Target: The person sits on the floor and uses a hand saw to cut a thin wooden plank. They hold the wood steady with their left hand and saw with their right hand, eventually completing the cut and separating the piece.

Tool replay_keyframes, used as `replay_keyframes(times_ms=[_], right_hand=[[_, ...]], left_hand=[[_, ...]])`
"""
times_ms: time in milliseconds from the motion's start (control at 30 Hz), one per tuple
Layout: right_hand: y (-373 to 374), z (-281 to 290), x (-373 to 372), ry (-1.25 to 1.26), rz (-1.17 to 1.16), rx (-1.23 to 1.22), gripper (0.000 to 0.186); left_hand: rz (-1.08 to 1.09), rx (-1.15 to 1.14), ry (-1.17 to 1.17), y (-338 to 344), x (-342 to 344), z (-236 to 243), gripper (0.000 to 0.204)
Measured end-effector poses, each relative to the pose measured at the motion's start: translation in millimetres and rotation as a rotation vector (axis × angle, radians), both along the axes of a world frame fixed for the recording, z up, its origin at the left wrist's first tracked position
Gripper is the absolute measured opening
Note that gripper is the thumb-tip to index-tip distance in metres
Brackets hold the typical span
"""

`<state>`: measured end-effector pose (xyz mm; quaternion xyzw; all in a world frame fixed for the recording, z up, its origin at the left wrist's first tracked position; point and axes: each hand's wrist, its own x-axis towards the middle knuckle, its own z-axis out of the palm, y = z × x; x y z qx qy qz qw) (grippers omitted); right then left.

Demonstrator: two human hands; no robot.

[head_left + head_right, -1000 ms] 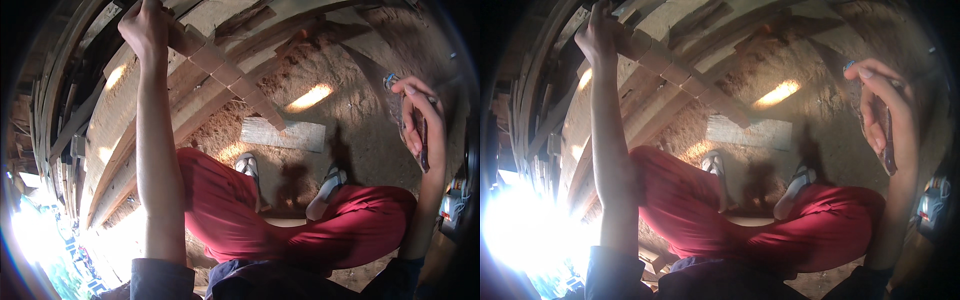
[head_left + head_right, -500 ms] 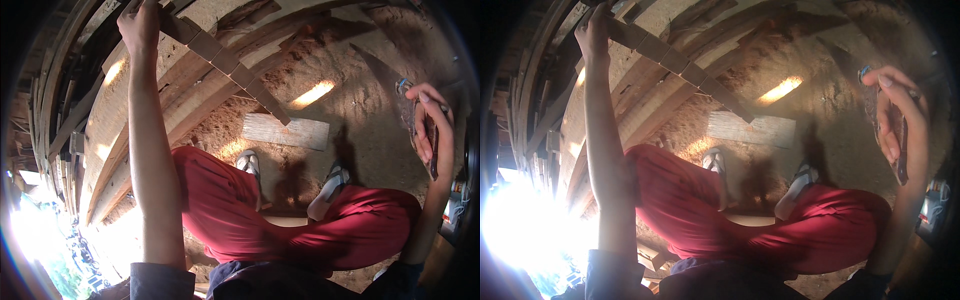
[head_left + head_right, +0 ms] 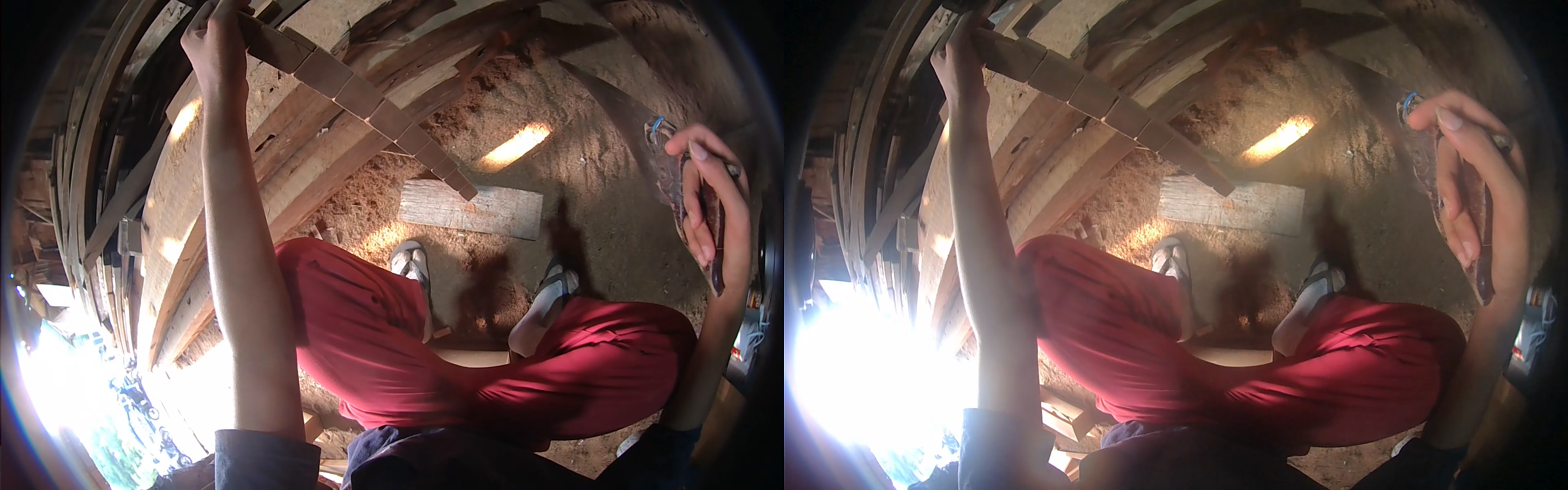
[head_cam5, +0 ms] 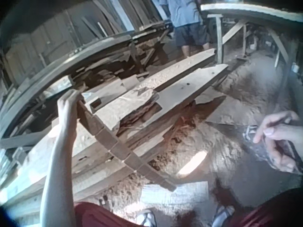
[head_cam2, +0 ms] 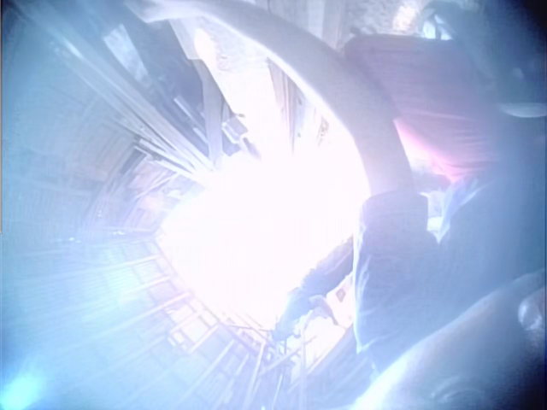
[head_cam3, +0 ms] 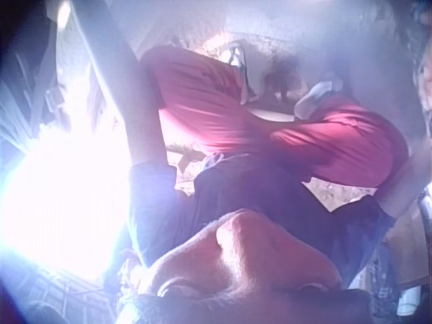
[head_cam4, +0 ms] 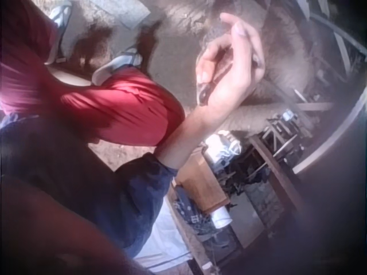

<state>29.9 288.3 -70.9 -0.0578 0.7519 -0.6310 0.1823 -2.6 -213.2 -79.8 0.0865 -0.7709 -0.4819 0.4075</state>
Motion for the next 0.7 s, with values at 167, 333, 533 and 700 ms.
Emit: replay_keyframes(times_ms=[167, 333, 533, 700], right_hand=[[4.3, -2.2, -0.6, -0.018, -0.012, -0.039, 0.035], [4.2, -0.9, -2.0, -0.015, 0.003, -0.043, 0.035], [-3.9, 0.2, -2.3, -0.014, 0.019, -0.04, 0.035], [-8.5, -1.1, -3.8, -0.018, 0.038, -0.035, 0.035]], left_hand=[[0.019, -0.026, 0.002, 0.8, 1.1, -0.5, 0.019], [0.031, -0.031, -0.003, 2.3, 2.5, 0.1, 0.019], [0.016, -0.019, 0.003, 3.4, 5.5, 2.9, 0.02], [0.008, -0.008, -0.022, -10.9, 5.9, -3.1, 0.021]])
